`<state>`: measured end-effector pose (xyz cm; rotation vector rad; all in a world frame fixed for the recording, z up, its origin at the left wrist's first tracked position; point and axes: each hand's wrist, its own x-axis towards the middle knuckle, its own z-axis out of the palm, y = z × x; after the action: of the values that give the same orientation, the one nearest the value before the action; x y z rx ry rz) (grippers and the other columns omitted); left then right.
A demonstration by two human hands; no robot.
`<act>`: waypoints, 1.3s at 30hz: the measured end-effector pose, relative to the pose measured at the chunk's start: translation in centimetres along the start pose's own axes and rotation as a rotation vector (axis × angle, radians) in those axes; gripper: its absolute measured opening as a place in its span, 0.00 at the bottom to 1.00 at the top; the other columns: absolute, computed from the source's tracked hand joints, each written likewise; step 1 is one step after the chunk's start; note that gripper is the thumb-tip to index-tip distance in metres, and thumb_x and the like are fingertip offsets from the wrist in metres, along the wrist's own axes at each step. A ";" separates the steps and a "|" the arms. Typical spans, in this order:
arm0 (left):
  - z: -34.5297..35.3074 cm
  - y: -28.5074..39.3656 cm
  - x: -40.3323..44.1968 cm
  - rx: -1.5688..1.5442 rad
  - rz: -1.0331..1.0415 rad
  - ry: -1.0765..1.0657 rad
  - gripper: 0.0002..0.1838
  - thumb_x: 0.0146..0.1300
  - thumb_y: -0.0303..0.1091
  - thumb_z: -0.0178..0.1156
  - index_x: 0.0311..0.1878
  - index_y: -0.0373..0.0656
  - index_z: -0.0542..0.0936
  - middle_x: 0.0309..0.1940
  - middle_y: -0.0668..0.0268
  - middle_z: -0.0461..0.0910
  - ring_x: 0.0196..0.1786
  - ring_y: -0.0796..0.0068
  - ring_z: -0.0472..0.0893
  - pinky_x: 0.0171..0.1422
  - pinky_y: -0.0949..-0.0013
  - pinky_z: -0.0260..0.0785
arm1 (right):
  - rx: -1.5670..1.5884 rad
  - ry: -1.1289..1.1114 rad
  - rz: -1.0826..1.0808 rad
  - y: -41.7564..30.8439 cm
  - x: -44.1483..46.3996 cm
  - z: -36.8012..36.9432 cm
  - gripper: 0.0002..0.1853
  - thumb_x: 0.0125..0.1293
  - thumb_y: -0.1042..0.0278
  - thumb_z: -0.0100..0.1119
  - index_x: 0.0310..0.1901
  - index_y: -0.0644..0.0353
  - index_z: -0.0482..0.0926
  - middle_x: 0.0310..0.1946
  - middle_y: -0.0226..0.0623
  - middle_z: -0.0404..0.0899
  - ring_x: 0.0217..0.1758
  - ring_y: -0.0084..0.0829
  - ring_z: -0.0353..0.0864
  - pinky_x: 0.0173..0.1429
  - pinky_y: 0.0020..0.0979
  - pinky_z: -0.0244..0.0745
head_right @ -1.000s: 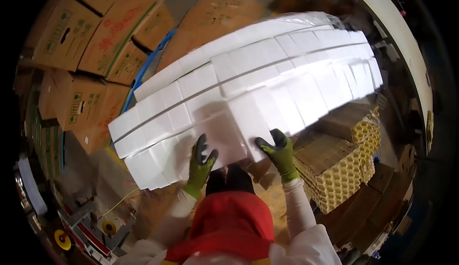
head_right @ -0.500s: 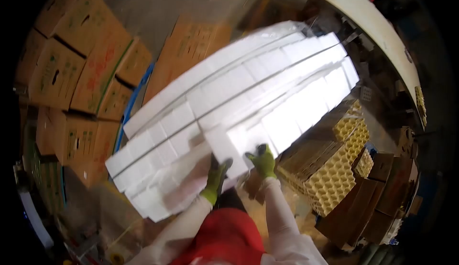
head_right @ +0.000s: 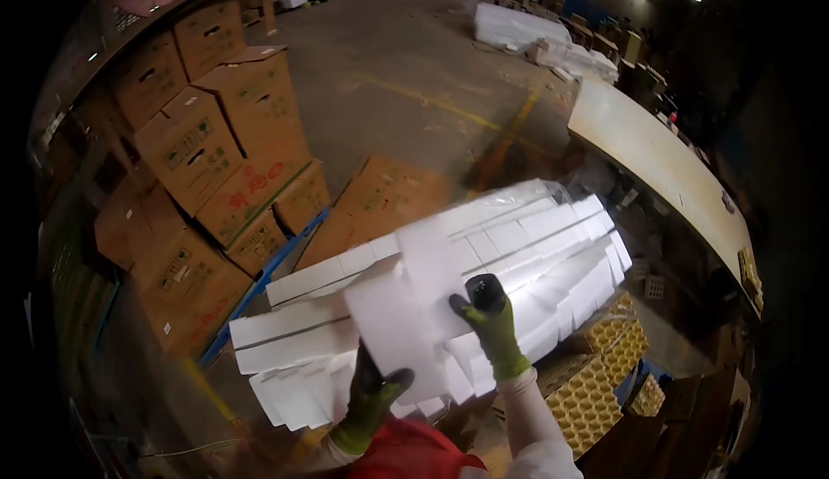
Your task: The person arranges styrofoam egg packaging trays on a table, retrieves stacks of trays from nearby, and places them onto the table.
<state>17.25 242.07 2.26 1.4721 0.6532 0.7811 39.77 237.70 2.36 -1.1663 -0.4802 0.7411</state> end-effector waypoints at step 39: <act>-5.0 -1.1 -88.6 -0.205 0.269 2.430 0.17 0.68 0.38 0.66 0.57 0.42 0.81 0.46 0.64 0.84 0.43 0.67 0.83 0.52 0.66 0.77 | 0.114 -2.341 -0.855 20.9 -91.0 40.7 0.21 0.55 0.81 0.67 0.52 0.60 0.81 0.46 0.38 0.79 0.50 0.40 0.79 0.56 0.40 0.73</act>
<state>-40.38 175.11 -6.06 -0.3889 1.8890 2.5781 -55.25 201.05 -0.56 0.6673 -2.5231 0.9890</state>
